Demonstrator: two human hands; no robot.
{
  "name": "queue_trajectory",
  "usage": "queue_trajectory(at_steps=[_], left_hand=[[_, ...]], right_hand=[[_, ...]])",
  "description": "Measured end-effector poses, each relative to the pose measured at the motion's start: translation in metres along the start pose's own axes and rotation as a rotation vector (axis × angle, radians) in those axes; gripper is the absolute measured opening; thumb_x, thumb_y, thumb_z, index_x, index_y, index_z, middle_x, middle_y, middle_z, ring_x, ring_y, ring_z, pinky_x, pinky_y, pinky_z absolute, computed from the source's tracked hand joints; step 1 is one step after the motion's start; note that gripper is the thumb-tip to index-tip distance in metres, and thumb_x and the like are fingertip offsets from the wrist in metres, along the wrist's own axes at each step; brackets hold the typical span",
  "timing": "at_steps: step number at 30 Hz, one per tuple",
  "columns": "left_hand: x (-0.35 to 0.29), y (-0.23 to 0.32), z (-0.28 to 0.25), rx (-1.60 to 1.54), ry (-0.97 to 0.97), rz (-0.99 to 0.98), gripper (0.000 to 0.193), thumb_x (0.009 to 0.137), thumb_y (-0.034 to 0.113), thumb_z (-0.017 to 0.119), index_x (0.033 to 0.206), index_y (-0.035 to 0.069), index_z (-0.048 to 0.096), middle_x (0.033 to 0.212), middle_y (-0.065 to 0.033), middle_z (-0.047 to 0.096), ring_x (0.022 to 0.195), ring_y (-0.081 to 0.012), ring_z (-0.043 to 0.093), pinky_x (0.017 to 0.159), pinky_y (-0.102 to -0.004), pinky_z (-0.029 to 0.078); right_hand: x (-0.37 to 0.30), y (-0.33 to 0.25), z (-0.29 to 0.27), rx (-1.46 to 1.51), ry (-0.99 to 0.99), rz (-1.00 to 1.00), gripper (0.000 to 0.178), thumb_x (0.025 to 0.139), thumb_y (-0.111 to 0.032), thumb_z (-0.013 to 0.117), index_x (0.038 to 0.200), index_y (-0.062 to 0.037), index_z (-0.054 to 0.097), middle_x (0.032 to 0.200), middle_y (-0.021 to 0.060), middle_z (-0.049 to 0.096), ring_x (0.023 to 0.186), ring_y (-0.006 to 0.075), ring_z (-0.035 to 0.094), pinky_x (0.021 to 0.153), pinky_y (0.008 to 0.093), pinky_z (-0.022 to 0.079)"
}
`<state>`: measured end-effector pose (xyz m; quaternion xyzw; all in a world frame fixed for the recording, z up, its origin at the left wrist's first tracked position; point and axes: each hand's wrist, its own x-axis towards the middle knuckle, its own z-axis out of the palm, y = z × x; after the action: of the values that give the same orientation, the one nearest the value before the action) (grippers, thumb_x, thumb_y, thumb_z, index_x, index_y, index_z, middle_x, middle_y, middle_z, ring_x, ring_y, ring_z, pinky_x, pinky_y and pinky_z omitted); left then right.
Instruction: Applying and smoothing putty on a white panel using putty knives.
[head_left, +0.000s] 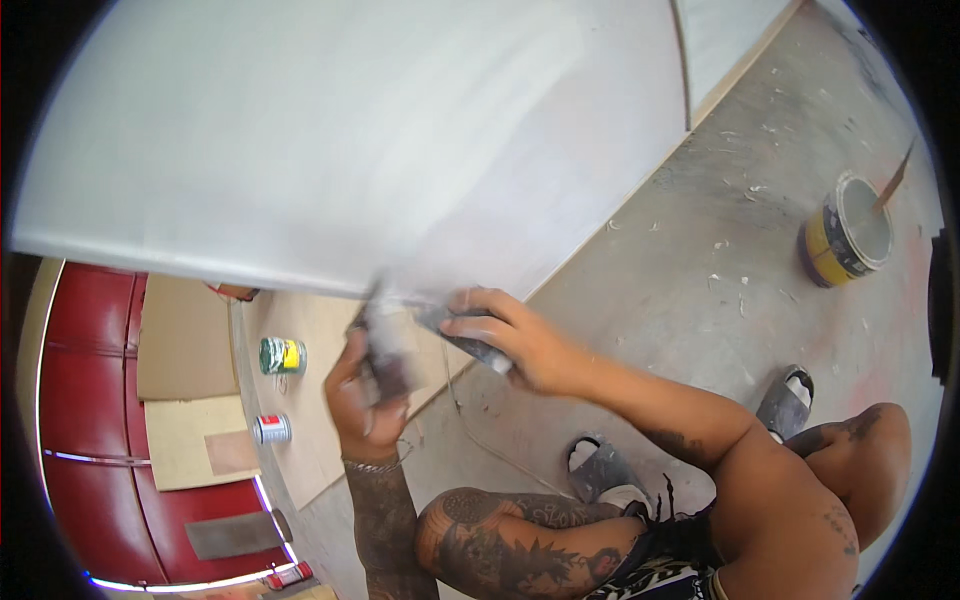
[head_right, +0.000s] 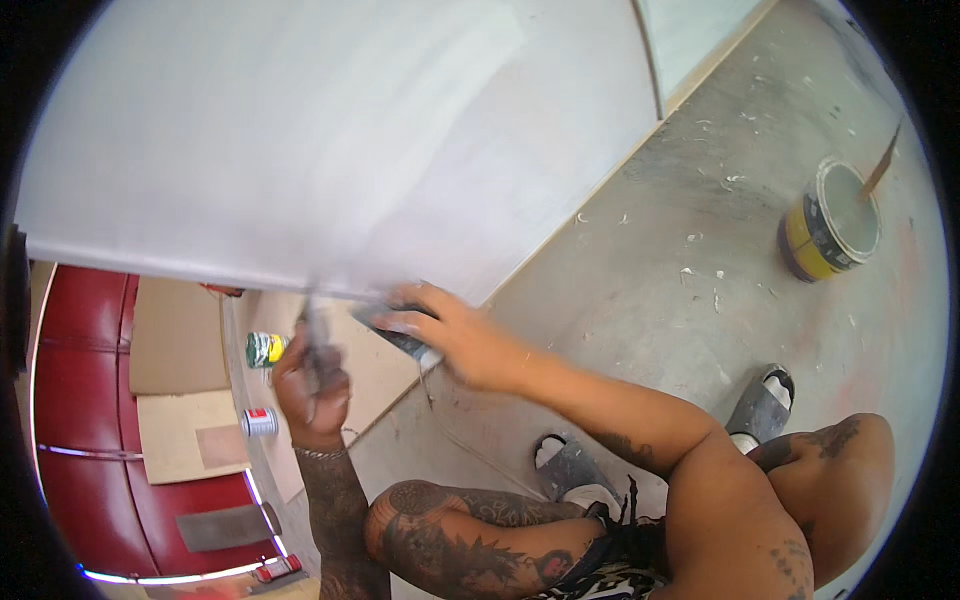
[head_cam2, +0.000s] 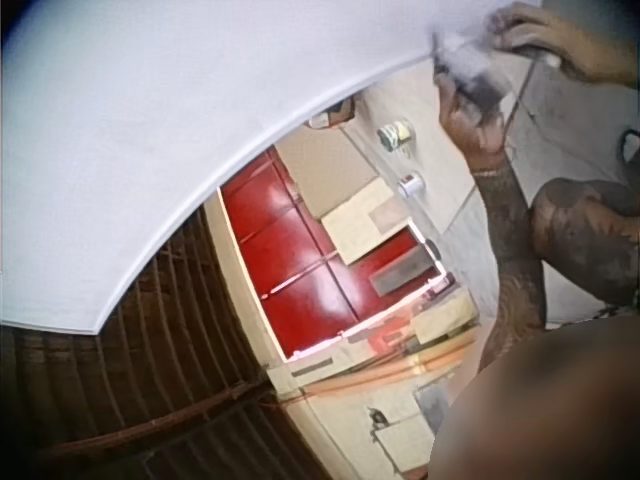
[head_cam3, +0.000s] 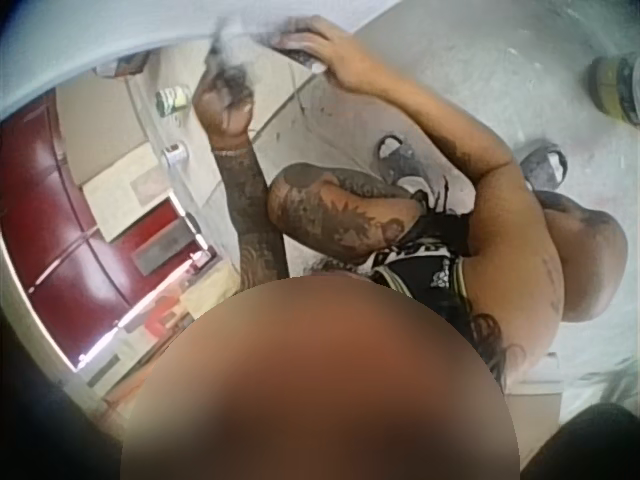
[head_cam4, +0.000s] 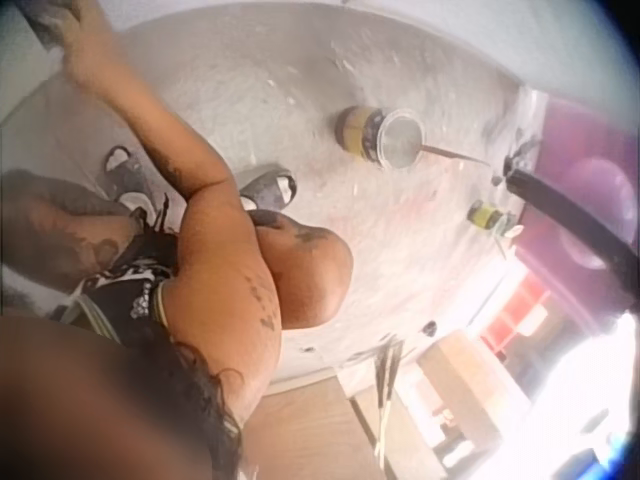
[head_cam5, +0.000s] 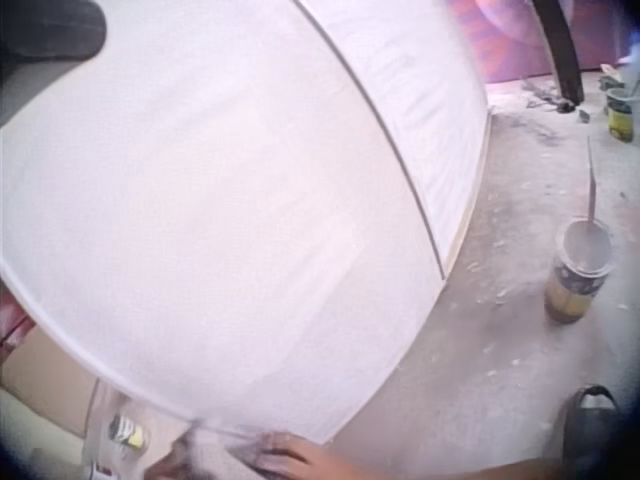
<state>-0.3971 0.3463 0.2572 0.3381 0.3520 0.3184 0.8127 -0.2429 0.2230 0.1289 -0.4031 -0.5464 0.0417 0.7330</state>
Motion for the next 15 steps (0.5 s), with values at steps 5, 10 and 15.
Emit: queue_trajectory(at_steps=[5,10,15], left_hand=[[-0.030,0.025,0.018,0.073,-0.342,0.207,0.038,0.100,0.023,0.046,0.130,0.001,0.048,0.121,-0.0163,0.062,0.084,-0.0256,0.069,0.046,-0.0372,0.055],[-0.017,-0.003,0.037,0.192,-0.175,0.168,0.031,0.096,0.020,0.053,0.121,0.002,0.056,0.110,-0.0122,0.067,0.098,-0.0258,0.067,0.081,-0.0435,0.059],[-0.011,-0.013,0.036,0.263,-0.177,0.185,0.030,0.095,0.021,0.056,0.120,0.004,0.057,0.111,-0.0110,0.067,0.097,-0.0254,0.067,0.078,-0.0436,0.059]], right_hand=[[0.016,0.052,-0.076,-0.326,0.256,0.274,0.070,0.066,0.018,0.039,0.130,-0.0057,0.053,0.122,0.0212,0.057,0.115,0.0341,0.056,0.098,0.0359,0.046],[0.101,0.065,-0.173,-0.618,0.695,0.172,0.061,0.070,0.010,0.039,0.128,-0.0007,0.053,0.124,0.0242,0.058,0.116,0.0367,0.057,0.101,0.0390,0.043],[0.124,0.087,-0.142,-0.560,0.788,0.044,0.052,0.067,0.006,0.046,0.118,0.0002,0.057,0.117,0.0210,0.059,0.109,0.0380,0.056,0.097,0.0399,0.045]])
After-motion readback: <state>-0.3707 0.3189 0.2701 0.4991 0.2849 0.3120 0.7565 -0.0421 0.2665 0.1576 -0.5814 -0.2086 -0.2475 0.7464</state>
